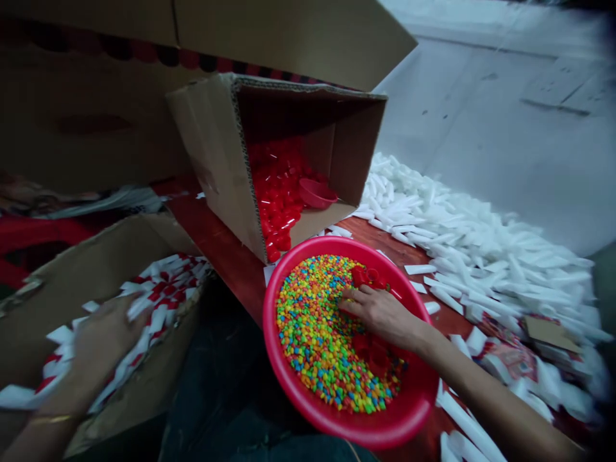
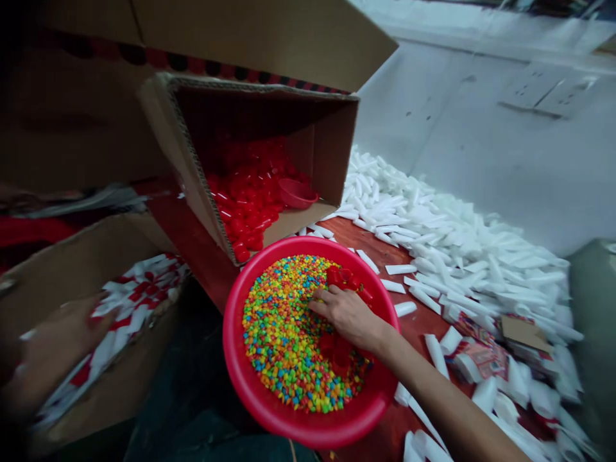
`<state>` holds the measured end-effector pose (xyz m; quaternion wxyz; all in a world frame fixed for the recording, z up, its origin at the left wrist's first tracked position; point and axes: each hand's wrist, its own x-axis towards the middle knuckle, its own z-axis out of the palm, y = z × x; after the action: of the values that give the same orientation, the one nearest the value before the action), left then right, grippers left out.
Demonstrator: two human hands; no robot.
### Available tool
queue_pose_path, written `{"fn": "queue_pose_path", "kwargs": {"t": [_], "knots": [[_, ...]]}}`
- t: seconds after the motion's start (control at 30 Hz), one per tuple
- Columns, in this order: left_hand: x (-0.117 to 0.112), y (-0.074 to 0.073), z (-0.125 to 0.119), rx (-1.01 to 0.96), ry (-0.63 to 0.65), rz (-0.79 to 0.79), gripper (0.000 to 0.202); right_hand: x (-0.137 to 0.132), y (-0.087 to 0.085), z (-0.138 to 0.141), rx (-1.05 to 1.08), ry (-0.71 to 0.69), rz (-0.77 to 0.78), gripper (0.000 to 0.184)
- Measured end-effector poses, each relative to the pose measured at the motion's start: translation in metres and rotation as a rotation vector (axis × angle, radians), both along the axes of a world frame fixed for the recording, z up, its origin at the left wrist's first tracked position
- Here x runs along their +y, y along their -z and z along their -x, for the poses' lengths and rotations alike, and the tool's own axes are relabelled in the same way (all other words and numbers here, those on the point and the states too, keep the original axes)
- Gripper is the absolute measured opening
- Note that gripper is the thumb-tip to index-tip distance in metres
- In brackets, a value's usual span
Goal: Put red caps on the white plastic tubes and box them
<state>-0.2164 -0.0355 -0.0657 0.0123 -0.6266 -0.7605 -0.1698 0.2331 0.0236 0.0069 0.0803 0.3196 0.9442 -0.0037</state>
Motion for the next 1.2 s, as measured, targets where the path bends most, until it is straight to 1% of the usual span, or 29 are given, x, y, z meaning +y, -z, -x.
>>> {"fn": "queue_pose_path", "kwargs": {"t": [0.03,0.1,0.2,0.23,0.3,0.37,0.4,0.47,0.57,0.63,0.7,0.77,0.83,0.9,0.97,1.0,1.07,1.13,1.17,1.2], "knots": [[0.006,0.0,-0.011,-0.014,0.028,0.015,0.035,0.002,0.002,0.002,-0.013,-0.034,0.006,0.031],[0.025,0.002,-0.041,-0.072,0.187,0.062,0.038,0.006,0.007,0.003,-0.035,-0.06,-0.002,0.026],[0.06,0.003,-0.097,-0.108,0.405,0.108,0.038,0.008,0.012,0.003,-0.099,-0.021,-0.074,0.025],[0.07,0.003,-0.114,-0.119,0.46,0.124,0.037,0.007,0.013,0.003,-0.125,0.002,-0.104,0.024],[0.084,0.001,-0.14,-0.145,0.533,0.153,0.035,0.005,0.012,0.006,-0.165,0.051,-0.16,0.024],[0.092,-0.001,-0.153,-0.17,0.566,0.179,0.032,0.004,0.012,0.01,-0.175,0.083,-0.173,0.023],[0.093,-0.001,-0.156,-0.18,0.578,0.191,0.031,0.004,0.012,0.013,-0.166,0.092,-0.157,0.024],[0.093,-0.002,-0.155,-0.191,0.594,0.207,0.032,0.004,0.013,0.019,-0.124,0.114,-0.077,0.024],[0.089,-0.003,-0.151,-0.181,0.597,0.202,0.034,0.007,0.018,0.023,0.041,0.187,0.128,0.026],[0.089,-0.004,-0.15,-0.169,0.613,0.185,0.034,0.01,0.02,0.022,0.249,0.265,0.31,0.026],[0.09,-0.002,-0.15,-0.163,0.655,0.166,0.031,0.011,0.021,0.018,0.495,0.375,0.506,0.027],[0.094,0.0,-0.15,-0.161,0.696,0.141,0.026,0.01,0.02,0.015,0.713,0.482,0.695,0.032],[0.097,0.005,-0.147,-0.161,0.709,0.101,0.023,0.008,0.017,0.012,0.88,0.537,0.859,0.036],[0.098,0.012,-0.14,-0.166,0.689,0.05,0.022,0.005,0.014,0.009,1.006,0.561,0.986,0.038],[0.095,0.02,-0.13,-0.17,0.647,-0.001,0.026,0.004,0.011,0.007,1.119,0.569,1.068,0.041],[0.092,0.024,-0.124,-0.18,0.603,-0.031,0.03,0.003,0.009,0.006,1.173,0.564,1.089,0.042],[0.08,0.027,-0.112,-0.256,0.454,-0.085,0.039,0.003,0.006,0.006,1.248,0.538,1.095,0.042],[0.064,0.023,-0.103,-0.398,0.284,-0.111,0.044,0.001,0.002,0.006,1.258,0.513,1.058,0.039],[0.055,0.016,-0.1,-0.476,0.217,-0.115,0.044,0.001,0.0,0.006,1.246,0.504,1.031,0.037],[0.046,0.006,-0.101,-0.54,0.179,-0.115,0.044,-0.001,-0.001,0.007,1.23,0.496,1.0,0.035]]}}
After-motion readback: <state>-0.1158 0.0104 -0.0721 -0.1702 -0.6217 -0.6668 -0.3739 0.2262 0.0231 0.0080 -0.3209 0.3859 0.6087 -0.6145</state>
